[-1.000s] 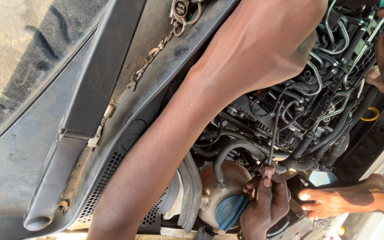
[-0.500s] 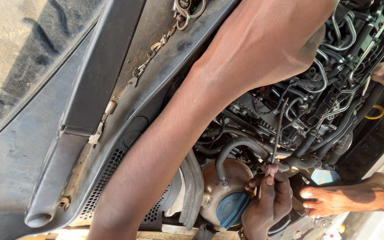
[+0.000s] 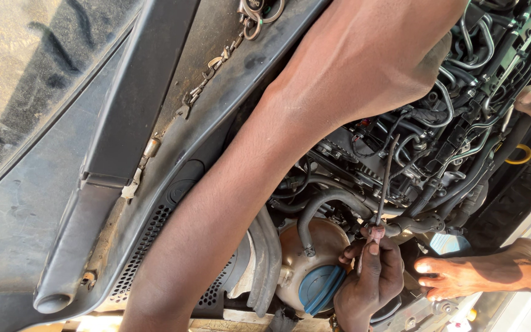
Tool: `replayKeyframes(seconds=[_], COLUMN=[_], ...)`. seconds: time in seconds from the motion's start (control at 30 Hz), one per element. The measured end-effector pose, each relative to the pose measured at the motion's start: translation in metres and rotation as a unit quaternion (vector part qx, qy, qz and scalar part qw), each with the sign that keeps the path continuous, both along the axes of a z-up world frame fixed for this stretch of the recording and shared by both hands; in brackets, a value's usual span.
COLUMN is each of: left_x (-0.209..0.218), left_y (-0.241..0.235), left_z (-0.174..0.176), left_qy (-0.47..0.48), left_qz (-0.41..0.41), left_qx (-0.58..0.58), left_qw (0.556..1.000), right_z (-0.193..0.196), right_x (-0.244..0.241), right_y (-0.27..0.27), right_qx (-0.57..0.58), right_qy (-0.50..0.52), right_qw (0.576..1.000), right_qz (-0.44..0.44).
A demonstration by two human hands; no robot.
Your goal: The person works on a car engine with the hood open, using a screwdriver to adjust components while another person assists by holding parts and using a tool. They manipulate hoses and wires within the engine bay.
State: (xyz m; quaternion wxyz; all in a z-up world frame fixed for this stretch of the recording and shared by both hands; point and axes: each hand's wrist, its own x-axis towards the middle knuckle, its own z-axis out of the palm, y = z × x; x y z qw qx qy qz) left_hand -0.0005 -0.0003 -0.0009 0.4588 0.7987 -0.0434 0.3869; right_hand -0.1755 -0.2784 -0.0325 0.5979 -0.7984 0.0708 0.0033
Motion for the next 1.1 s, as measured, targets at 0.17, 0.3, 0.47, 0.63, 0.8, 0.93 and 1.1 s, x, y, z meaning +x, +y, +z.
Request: replayKeyframes(seconds=[0.17,0.3,0.47,0.63,0.8,0.93,1.1], left_x=[0.000,0.001,-0.001,-0.002,-0.005,-0.006,-0.007], left_y=[0.000,0.001,0.002,0.000,0.001,0.003,0.006], left_z=[-0.001,0.001,0.003,0.006,0.005,0.006,0.014], left_qy=[0.000,-0.004,-0.006,0.023,0.048,0.005,0.029], left_qz=[0.000,0.001,0.005,-0.011,-0.010,-0.006,-0.023], left_qx=[-0.004,-0.006,-0.009,-0.018,0.014,0.038,0.042], left_qw=[1.000,1.000,1.000,0.999,0.999,0.999,0.998], right_z=[0.000,0.000,0.001,0.003,0.003,0.002,0.003], right_x=[0.000,0.000,0.002,0.003,0.001,0.004,0.005], right_y=[-0.001,-0.001,-0.001,-0.001,-0.002,-0.005,-0.009], right_qx=[-0.004,0.000,0.008,-0.018,-0.015,-0.014,0.019], right_qy=[-0.005,-0.001,0.001,-0.006,-0.002,-0.011,0.026], right_qw=[1.000,1.000,1.000,1.000,1.000,0.999,0.999], right_qz=[0.008,0.006,-0.001,0.013,0.011,0.028,0.016])
